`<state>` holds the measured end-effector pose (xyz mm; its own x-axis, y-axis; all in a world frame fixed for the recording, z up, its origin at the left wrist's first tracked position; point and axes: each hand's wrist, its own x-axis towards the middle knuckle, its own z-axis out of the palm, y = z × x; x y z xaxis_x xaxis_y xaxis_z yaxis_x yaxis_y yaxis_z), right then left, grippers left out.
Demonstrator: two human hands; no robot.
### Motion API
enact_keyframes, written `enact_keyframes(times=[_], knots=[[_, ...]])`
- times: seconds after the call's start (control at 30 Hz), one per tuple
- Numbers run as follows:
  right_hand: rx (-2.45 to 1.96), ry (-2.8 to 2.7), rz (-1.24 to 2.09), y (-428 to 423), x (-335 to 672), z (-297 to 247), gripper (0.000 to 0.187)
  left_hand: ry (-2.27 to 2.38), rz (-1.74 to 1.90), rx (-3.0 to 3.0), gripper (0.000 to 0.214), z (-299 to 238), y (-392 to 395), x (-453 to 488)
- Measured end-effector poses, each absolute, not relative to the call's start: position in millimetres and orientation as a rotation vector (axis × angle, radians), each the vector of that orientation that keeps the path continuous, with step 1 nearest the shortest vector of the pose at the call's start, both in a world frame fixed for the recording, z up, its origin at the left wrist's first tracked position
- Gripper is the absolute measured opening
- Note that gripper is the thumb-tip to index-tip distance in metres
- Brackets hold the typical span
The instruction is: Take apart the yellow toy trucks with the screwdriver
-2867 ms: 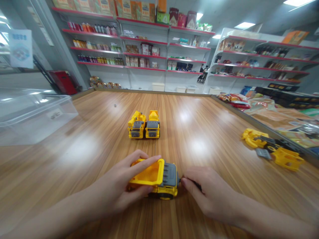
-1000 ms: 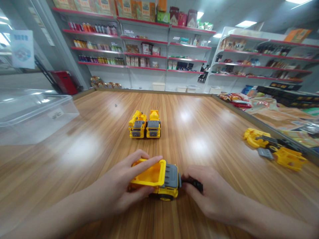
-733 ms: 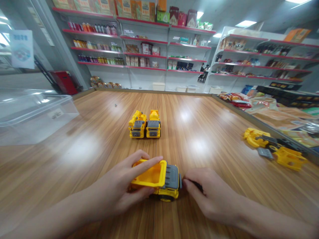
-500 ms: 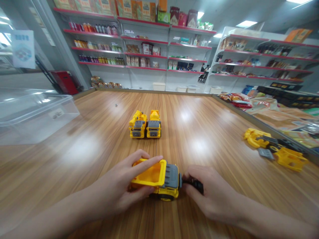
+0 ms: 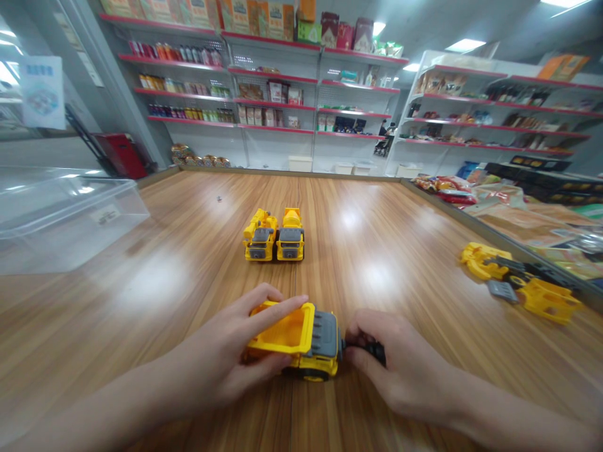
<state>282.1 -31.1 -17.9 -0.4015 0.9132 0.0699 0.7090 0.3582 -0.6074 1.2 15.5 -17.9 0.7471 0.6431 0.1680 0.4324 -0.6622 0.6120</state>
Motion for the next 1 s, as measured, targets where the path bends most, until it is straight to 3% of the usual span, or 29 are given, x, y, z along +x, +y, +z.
enact_keyframes(times=[0.27,0.73,0.9,1.0], knots=[[-1.4,-2.361,0.661,-29.7,281.4,-17.5,0.03,0.801,0.521,2.42,0.062,-18.8,14.9,0.3],[-1.408,-2.232,0.7,-33.0,282.0,-13.2,0.005,0.804,0.505,2.441,0.063,-17.8,14.8,0.2],[-1.407,-2.347,0.686,-32.2,281.2,-14.4,0.028,0.795,0.512,2.428,0.062,-15.7,15.1,1.8],[-1.438,-2.318,0.7,-31.5,282.7,-17.0,0.023,0.797,0.5,2.421,0.062,-14.9,15.0,1.8]])
